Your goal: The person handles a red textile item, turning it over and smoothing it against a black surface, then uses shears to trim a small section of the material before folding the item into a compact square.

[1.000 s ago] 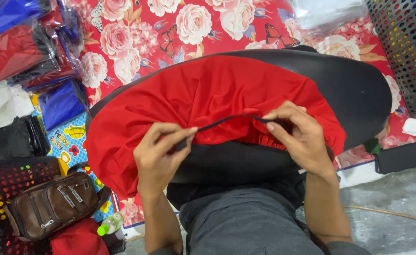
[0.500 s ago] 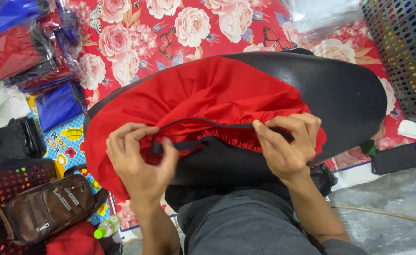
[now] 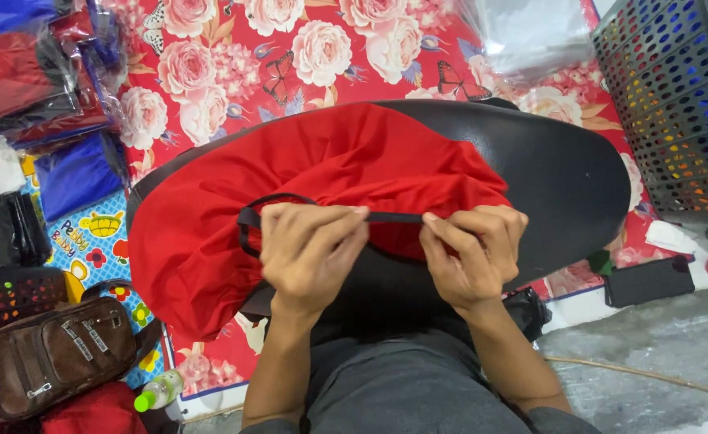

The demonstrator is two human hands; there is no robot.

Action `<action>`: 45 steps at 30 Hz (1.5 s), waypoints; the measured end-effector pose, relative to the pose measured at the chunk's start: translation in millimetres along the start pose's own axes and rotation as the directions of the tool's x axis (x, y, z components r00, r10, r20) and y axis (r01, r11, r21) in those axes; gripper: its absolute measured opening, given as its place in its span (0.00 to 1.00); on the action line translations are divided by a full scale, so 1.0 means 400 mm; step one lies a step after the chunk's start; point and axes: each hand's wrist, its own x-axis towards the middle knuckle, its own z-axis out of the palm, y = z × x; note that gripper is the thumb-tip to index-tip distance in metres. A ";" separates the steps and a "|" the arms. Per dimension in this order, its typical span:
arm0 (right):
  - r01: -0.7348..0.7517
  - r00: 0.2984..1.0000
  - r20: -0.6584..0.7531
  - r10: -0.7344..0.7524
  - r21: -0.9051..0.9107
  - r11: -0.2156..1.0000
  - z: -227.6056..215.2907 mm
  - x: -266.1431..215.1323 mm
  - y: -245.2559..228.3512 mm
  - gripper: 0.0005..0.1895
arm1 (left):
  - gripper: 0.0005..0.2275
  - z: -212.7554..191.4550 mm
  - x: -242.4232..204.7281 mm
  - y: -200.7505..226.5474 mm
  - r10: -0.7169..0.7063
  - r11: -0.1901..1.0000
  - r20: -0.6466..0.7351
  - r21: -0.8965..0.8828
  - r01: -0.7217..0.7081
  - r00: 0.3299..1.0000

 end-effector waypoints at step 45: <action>-0.915 0.325 0.818 0.474 0.398 -0.060 -0.060 0.014 0.060 0.18 | 0.11 -0.157 -0.028 -0.101 -0.623 0.510 0.479 -0.351 0.786 0.618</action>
